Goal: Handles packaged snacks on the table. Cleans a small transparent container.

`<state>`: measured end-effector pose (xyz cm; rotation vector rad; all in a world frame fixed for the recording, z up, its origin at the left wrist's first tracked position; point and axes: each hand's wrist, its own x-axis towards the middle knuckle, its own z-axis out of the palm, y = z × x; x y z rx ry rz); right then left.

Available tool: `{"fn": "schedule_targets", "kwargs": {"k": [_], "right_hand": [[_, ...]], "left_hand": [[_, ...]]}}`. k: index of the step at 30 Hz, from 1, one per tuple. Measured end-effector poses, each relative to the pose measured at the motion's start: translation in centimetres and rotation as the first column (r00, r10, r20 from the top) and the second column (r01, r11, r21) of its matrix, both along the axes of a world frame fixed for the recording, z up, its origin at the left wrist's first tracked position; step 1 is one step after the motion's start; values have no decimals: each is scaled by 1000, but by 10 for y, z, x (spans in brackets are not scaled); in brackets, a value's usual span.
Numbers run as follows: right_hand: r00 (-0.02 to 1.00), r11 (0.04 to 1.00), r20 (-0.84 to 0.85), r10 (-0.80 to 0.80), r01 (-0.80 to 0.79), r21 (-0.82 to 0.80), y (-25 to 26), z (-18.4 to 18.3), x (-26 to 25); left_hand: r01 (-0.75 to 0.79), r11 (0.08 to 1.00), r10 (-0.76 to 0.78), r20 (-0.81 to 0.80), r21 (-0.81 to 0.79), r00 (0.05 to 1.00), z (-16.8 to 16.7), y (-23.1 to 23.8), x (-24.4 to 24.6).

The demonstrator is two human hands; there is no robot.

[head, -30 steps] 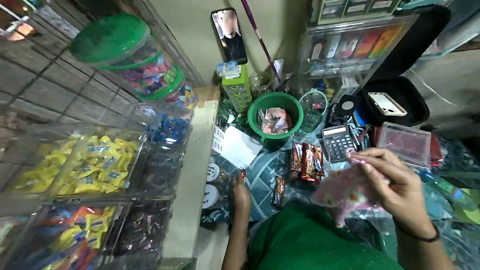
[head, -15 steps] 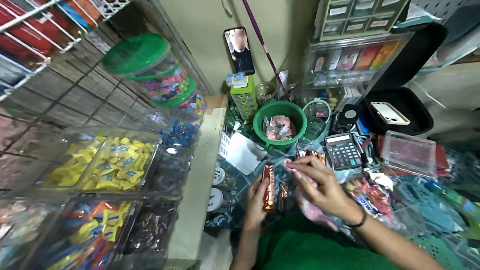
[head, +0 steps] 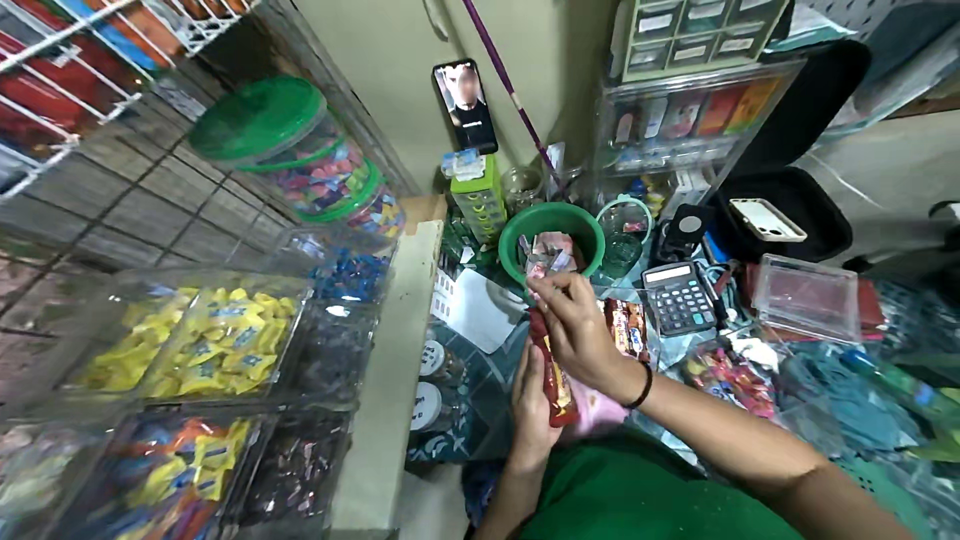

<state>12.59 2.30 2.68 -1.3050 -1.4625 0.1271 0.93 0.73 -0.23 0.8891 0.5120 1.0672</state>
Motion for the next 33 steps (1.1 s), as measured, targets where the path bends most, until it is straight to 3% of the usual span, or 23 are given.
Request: {"fn": "schedule_targets", "kwargs": {"k": [3,7,11,15,17,19,21,24,26,30,33], "right_hand": [[993,994,31,110,-111,19,-24,-23,-23],[889,900,166,426,-435,18,-60,-61,-26],[817,819,65,573,-568,-82,-73,-71,11],[910,911,-79,407,-411,-37,-77,-47,43],[938,949,-148,314,-315,19,-74,-28,47],[951,968,-179,252,-250,37,-73,-14,42],[967,975,-123,224,-220,43,-70,-12,28],[963,967,94,253,-251,-38,-68,-31,-3],[948,975,228,222,-214,-57,-62,-46,-12],[979,997,191,72,-74,4,-27,-30,3],[988,999,151,-20,26,-36,-5,-9,12]], "left_hand": [[-54,988,68,95,-143,993,4,12,1],[119,950,16,424,-290,905,3,35,-13],[218,925,-26,522,-311,853,-7,54,-19],[276,927,-108,525,-254,844,-29,64,-22],[320,941,-240,442,-114,864,-45,66,-20],[322,936,-261,335,-140,905,-43,53,-15],[252,937,-183,277,-240,943,-30,34,-8],[153,939,-84,227,-309,970,-13,24,4],[215,929,-107,338,-301,935,-15,25,1],[210,951,-163,209,-226,964,-18,11,-1],[232,958,-193,222,-170,956,-20,5,0]]}}
